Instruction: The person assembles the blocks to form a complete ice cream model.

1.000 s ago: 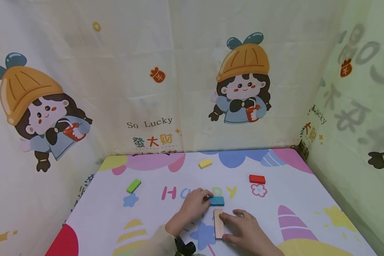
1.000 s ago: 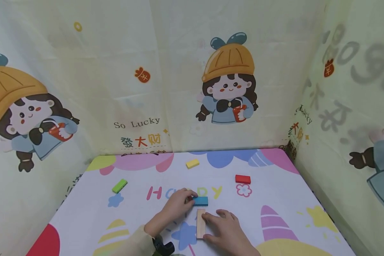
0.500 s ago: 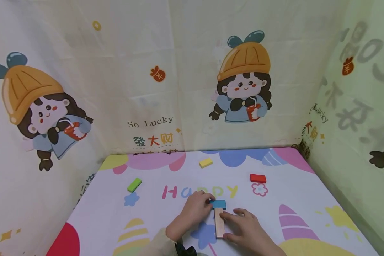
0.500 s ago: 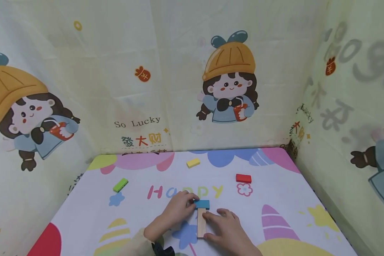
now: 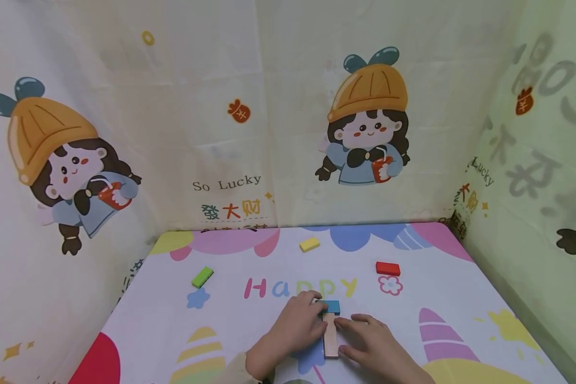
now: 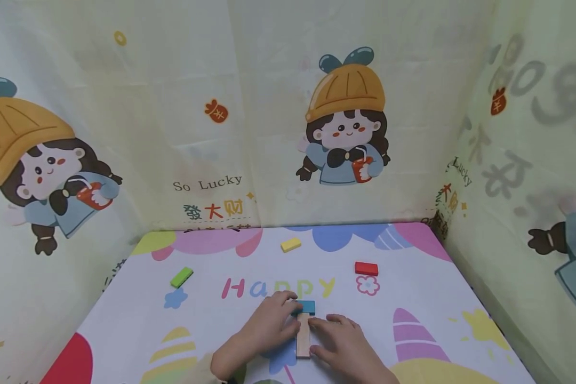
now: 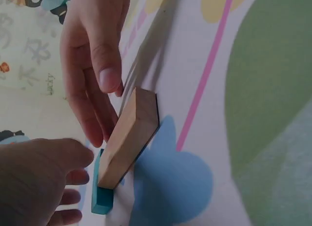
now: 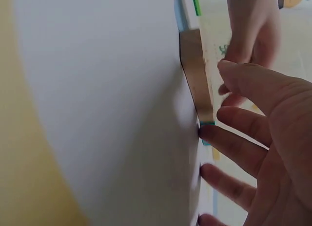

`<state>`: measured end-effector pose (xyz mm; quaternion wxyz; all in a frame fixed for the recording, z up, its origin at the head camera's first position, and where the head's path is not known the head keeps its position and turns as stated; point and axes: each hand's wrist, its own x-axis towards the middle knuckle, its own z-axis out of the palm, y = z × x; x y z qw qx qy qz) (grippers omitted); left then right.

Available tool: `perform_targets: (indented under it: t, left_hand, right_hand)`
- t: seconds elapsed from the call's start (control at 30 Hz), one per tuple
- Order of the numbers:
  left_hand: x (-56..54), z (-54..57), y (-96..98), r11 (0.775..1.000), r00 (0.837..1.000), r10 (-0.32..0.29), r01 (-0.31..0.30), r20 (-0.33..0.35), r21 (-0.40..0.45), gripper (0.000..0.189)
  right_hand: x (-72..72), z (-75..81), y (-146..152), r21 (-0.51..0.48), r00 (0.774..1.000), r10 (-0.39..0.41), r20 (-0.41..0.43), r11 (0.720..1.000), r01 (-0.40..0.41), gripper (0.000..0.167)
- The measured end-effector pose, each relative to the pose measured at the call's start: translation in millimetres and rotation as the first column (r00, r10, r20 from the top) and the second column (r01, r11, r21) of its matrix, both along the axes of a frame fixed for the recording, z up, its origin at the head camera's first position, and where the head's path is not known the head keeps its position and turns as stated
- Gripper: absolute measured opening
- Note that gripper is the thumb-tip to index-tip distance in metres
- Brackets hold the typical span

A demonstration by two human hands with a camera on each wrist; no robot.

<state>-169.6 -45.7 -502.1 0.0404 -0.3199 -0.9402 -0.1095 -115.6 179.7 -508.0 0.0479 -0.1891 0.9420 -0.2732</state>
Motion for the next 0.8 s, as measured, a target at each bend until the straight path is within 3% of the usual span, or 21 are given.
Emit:
perform_targets:
  t: [0.2,0.4,0.6,0.8]
  left_hand:
    - [16.5,2.9,-3.8,0.988,0.993,-0.110,0.113,0.035,-0.103,0.053]
    - [29.2,6.7,-5.0,0.977,0.989,-0.147,0.150,0.027,-0.150,0.074]
    - [32.3,7.0,-4.6,0.973,0.986,-0.164,0.159,-0.018,-0.166,0.077]
    - [33.9,5.4,-4.2,0.980,0.989,-0.144,0.137,-0.040,-0.147,0.071]
  right_hand:
    - [-3.4,-1.1,15.9,-0.002,0.995,-0.003,-0.103,1.000,0.003,0.048]
    - [-13.8,-1.2,36.0,0.004,0.981,-0.111,-0.160,0.994,0.113,0.039]
    - [-32.3,2.5,62.3,-0.019,0.968,-0.238,-0.079,0.971,0.237,0.033]
    - [-52.3,8.7,90.4,-0.087,0.916,-0.400,0.023,0.912,0.401,0.033]
